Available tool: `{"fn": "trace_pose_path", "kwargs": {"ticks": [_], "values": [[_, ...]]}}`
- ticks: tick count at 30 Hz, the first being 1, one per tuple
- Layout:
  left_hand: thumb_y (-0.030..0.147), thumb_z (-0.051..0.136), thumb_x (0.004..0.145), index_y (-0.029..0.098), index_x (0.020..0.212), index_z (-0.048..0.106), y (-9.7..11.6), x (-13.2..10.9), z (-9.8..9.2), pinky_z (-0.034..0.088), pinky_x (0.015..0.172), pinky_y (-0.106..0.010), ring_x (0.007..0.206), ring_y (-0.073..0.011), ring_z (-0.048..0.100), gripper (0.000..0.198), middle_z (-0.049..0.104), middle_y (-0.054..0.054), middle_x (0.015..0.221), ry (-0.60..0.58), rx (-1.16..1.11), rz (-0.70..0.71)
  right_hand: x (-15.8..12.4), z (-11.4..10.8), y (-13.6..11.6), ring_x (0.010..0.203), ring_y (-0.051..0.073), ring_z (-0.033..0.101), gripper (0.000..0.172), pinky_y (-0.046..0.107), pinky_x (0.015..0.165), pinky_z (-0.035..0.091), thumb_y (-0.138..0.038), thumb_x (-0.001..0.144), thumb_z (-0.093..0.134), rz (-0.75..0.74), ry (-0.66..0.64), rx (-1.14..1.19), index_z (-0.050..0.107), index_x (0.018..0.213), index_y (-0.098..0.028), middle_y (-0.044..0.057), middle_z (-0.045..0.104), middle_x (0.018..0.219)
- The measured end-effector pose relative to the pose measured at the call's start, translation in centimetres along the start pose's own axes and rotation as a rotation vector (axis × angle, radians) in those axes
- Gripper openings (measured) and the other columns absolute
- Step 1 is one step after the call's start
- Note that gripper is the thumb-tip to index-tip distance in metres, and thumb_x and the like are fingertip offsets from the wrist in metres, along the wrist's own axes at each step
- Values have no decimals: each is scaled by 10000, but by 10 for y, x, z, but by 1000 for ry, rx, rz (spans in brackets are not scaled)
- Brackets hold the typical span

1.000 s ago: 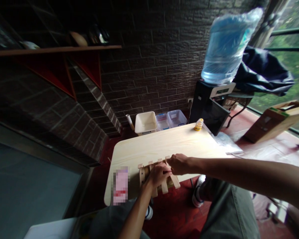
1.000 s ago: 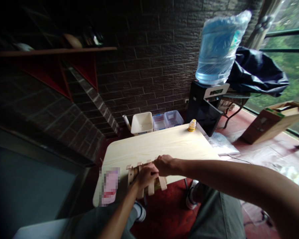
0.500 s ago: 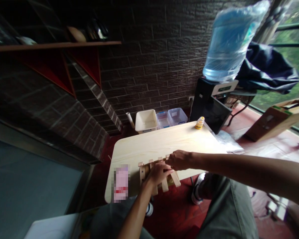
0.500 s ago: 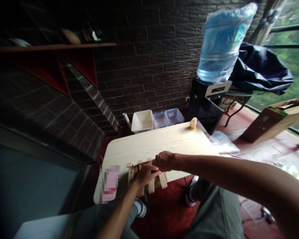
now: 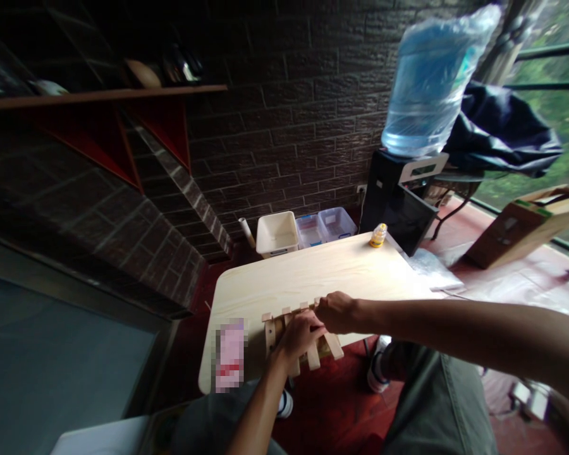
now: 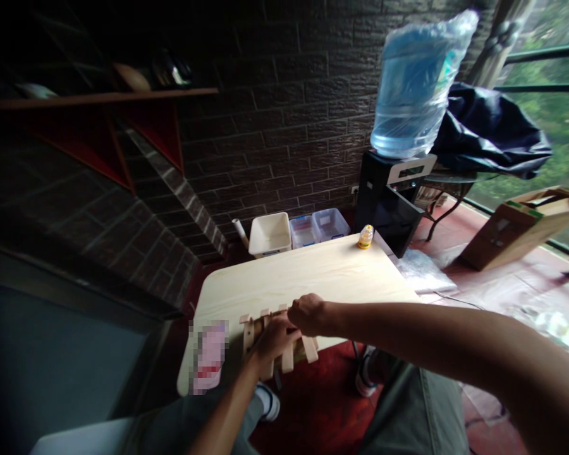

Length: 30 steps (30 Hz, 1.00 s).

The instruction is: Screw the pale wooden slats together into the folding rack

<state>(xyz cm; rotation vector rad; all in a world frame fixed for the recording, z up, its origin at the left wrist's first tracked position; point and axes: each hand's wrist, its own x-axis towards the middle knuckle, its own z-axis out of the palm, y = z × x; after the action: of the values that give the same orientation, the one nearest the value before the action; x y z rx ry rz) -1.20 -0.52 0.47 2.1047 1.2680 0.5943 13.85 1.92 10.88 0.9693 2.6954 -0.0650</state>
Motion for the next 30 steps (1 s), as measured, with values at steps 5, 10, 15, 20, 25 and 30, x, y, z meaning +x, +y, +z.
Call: {"fn": "trace_pose_path", "kwargs": {"ticks": [5, 10, 15, 20, 25, 30], "values": [[254, 623, 825, 210, 920, 682, 7, 0, -1, 460, 842, -269, 880, -157, 608, 119, 680, -29, 952, 52, -20, 21, -2, -11, 4, 739, 244, 660, 175, 324, 587, 474, -154, 784, 580, -205, 42, -64, 670, 933, -176, 110, 705, 895], [277, 653, 807, 193, 953, 662, 7, 1, -2, 459, 856, -300, 924, -182, 605, 169, 675, -47, 990, 50, -2, 10, 1, -3, 7, 683, 231, 655, 158, 295, 533, 431, -149, 801, 550, -226, 77, -78, 674, 897, -165, 104, 702, 834], [272, 607, 831, 183, 773, 677, 2, 0, -2, 459, 821, -275, 826, -154, 598, 127, 675, -33, 909, 37, -16, 31, 5, 8, 7, 673, 222, 646, 99, 292, 529, 428, -163, 759, 587, -194, 68, -92, 665, 817, -142, 105, 694, 791], [283, 584, 828, 169, 667, 674, -5, 0, 0, 460, 757, -264, 734, -144, 574, 217, 655, -30, 762, 17, 14, 11, 3, 23, 5, 709, 240, 640, 141, 327, 557, 441, -164, 794, 525, -126, 145, -68, 660, 802, -125, 133, 681, 794], [237, 594, 807, 176, 697, 680, -5, 0, 0, 451, 750, -251, 753, -136, 577, 152, 660, -20, 786, 16, 0, 45, -2, 17, -2, 763, 266, 649, 219, 343, 560, 465, -244, 807, 546, 51, 68, 2, 653, 932, -99, 143, 676, 896], [294, 574, 841, 189, 735, 702, 1, -3, -1, 453, 794, -267, 789, -154, 597, 197, 682, -15, 798, -23, 11, 15, -5, -8, -3, 761, 224, 658, 235, 288, 571, 464, -189, 783, 584, -26, -43, -1, 638, 1004, -131, 105, 685, 894]]}}
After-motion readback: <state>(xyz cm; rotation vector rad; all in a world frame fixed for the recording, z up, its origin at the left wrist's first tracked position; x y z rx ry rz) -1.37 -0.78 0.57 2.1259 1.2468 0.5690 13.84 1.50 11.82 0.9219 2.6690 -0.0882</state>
